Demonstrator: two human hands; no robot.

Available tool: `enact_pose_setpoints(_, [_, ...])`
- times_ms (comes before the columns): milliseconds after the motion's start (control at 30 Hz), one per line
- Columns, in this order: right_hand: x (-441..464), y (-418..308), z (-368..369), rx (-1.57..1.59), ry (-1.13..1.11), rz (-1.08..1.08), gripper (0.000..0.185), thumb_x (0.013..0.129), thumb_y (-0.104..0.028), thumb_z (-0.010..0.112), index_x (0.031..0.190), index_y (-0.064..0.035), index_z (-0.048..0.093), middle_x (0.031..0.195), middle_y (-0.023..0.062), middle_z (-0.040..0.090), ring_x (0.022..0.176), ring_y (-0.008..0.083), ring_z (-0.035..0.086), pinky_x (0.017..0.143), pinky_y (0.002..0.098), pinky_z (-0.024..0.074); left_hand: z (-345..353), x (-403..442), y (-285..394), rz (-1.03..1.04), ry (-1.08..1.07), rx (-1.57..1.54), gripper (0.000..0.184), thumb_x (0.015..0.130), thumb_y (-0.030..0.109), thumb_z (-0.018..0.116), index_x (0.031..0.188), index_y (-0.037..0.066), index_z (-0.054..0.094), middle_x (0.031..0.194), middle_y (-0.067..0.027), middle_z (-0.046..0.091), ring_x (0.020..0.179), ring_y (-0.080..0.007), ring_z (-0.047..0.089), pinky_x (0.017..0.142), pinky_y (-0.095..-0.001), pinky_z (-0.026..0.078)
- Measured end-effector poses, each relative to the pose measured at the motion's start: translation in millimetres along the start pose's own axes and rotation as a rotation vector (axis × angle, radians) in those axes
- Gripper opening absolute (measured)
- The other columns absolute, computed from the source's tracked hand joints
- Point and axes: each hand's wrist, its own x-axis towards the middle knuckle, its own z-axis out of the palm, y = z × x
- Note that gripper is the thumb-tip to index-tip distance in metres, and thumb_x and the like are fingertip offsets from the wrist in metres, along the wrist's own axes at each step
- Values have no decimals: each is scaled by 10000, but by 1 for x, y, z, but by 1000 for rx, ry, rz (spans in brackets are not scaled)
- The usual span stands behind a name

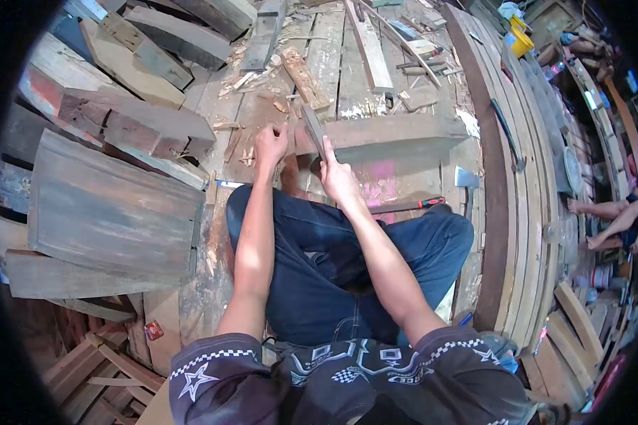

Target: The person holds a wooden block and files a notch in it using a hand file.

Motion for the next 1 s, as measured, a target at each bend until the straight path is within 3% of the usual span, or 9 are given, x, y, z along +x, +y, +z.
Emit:
enact_pose_setpoints(200, [-86,12,-20,-33,-50,58,686,979,-172,522,1571,-237,182,674,312,612,650,498,637,607,608,479,-2,4,1,-7,21,-14,454,908,433,638,859,-16,690,837,-247,697,840,-401,688,775,-458,519])
enact_pose_setpoints(333, [-65,20,-30,-151,-11,48,679,985,-197,521,1570,-247,180,665,281,631,639,491,643,579,599,494,4,4,-1,-23,-11,-35,457,908,439,637,858,-12,689,834,-247,695,837,-403,687,779,-456,519])
enact_pose_setpoints(533, [-8,17,-33,-97,75,186,674,980,-194,519,1567,-247,192,696,317,628,685,492,649,622,598,511,-11,0,-1,-52,27,-49,475,925,453,618,857,-14,678,810,-226,701,815,-392,689,765,-435,522])
enact_pose_setpoints(633, [-43,2,-20,-91,-61,24,717,949,-105,532,1573,-205,194,727,352,605,688,491,650,609,589,492,-22,2,14,-86,33,-57,487,922,462,618,869,-17,686,823,-215,711,830,-389,691,787,-437,523])
enact_pose_setpoints(767, [-47,75,-45,-33,265,-43,661,966,-152,534,1561,-203,250,589,283,592,576,457,640,535,559,493,-11,9,0,29,86,-4,459,924,434,624,843,-14,687,838,-233,705,834,-393,693,780,-443,523])
enact_pose_setpoints(800, [-41,78,-60,-131,208,253,669,957,-132,531,1561,-189,249,613,284,599,574,446,636,525,552,485,-12,6,-1,18,79,-11,457,923,431,626,842,-14,687,837,-236,704,835,-395,692,780,-446,523])
enact_pose_setpoints(867, [-36,87,-58,-114,257,208,681,948,-105,507,1566,-173,229,636,295,600,585,441,637,525,550,480,-10,6,3,12,67,-31,452,920,425,632,839,-16,687,836,-243,700,839,-399,690,780,-452,522])
enact_pose_setpoints(933, [-41,52,-47,-144,162,178,708,938,-80,489,1575,-166,194,642,294,601,596,456,632,529,552,476,-7,8,1,-1,41,-12,478,921,454,623,868,-14,697,855,-231,705,840,-367,694,777,-427,521])
enact_pose_setpoints(1000, [-54,34,-23,-67,76,-85,754,925,-73,505,1584,-179,156,671,296,612,618,476,632,582,554,505,-4,12,0,2,37,1,495,921,470,618,881,-16,702,861,-224,708,835,-348,697,773,-415,520])
